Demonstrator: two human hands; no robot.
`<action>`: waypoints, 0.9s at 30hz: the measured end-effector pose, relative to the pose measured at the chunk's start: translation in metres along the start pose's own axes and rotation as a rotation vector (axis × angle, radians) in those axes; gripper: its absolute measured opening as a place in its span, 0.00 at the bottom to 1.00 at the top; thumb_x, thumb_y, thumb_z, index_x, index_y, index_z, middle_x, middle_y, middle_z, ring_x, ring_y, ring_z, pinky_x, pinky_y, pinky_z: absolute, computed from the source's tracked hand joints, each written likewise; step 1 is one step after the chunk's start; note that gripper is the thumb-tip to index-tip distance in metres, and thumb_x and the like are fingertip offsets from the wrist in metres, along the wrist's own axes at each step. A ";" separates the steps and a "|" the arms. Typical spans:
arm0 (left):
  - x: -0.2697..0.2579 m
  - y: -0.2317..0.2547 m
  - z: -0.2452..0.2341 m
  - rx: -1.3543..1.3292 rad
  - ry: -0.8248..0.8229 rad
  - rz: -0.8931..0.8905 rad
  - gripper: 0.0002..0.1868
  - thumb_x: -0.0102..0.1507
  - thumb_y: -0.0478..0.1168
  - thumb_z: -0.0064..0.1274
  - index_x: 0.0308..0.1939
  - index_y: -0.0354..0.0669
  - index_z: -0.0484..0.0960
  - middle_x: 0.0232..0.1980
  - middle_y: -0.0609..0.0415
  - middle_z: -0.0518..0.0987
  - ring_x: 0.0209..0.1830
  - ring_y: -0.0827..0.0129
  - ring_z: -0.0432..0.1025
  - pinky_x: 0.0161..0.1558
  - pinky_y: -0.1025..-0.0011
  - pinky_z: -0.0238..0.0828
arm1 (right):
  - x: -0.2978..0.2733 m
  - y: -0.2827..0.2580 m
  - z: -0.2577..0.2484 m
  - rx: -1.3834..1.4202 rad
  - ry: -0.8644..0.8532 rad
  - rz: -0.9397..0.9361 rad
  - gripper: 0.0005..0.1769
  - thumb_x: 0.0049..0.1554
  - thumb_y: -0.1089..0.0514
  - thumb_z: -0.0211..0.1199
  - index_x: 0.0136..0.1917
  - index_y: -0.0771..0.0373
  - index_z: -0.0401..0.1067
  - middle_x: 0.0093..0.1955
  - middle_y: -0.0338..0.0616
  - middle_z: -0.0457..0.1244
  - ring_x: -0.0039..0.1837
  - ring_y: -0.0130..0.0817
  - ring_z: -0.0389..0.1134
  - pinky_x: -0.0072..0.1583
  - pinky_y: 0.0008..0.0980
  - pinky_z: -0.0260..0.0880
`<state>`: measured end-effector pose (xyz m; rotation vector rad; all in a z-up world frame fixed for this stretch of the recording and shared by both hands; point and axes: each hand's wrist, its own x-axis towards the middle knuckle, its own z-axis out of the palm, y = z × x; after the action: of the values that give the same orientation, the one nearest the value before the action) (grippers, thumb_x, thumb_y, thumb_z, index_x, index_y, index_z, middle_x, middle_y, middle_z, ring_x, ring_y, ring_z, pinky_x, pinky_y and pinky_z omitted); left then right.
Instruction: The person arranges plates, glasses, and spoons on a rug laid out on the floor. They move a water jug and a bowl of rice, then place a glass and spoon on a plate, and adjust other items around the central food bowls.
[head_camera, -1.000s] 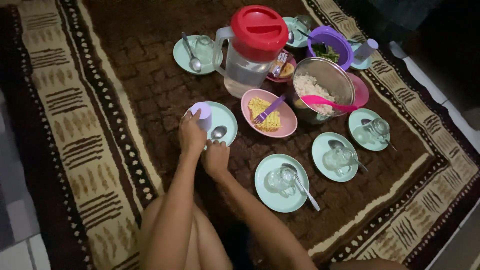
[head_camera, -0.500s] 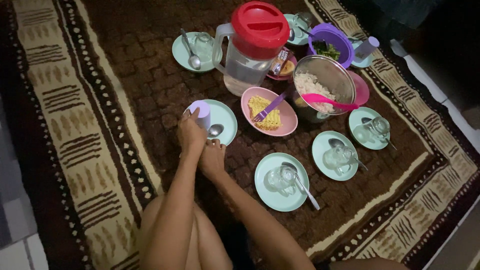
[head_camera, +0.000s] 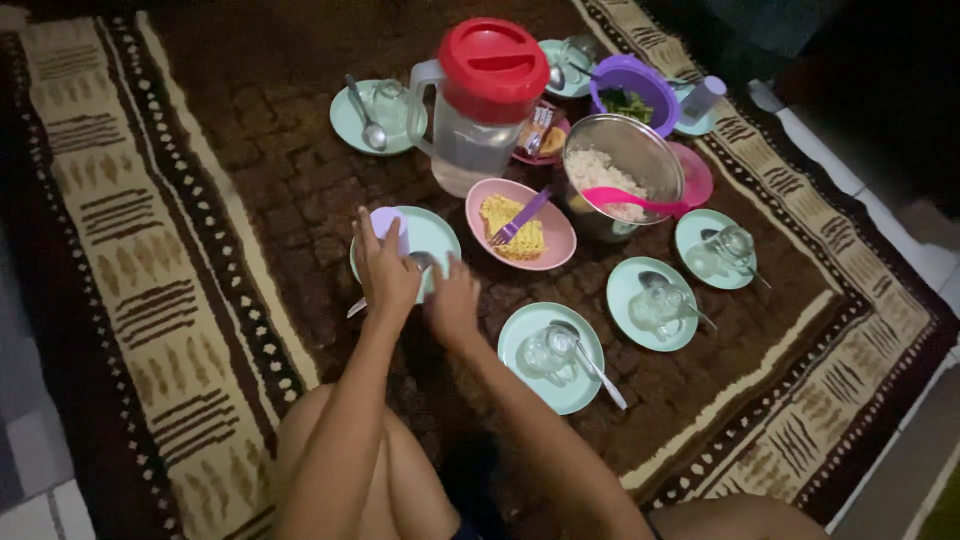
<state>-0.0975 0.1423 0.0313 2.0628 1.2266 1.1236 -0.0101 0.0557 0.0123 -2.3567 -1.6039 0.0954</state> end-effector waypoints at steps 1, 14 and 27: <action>-0.004 0.020 -0.012 -0.004 0.001 0.008 0.31 0.60 0.25 0.50 0.70 0.26 0.71 0.80 0.24 0.46 0.76 0.26 0.45 0.73 0.42 0.48 | 0.000 0.013 -0.008 -0.002 0.008 0.003 0.35 0.54 0.55 0.69 0.74 0.57 0.66 0.77 0.54 0.55 0.77 0.55 0.55 0.67 0.57 0.60; -0.046 0.111 -0.018 0.360 -0.424 0.357 0.43 0.58 0.34 0.53 0.77 0.42 0.59 0.84 0.42 0.46 0.81 0.37 0.42 0.71 0.32 0.44 | -0.065 0.134 -0.081 0.006 0.159 0.323 0.48 0.57 0.45 0.65 0.82 0.57 0.48 0.80 0.51 0.52 0.83 0.52 0.46 0.76 0.63 0.48; -0.107 0.080 0.016 0.407 -0.537 0.313 0.46 0.59 0.32 0.47 0.82 0.50 0.50 0.84 0.49 0.47 0.83 0.44 0.39 0.73 0.39 0.45 | -0.086 0.189 -0.036 0.048 0.036 0.261 0.42 0.63 0.49 0.57 0.85 0.52 0.44 0.82 0.61 0.48 0.81 0.63 0.50 0.70 0.66 0.60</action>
<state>-0.0740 0.0100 0.0386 2.6953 0.9309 0.3862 0.1353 -0.0948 -0.0144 -2.5022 -1.2560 0.1425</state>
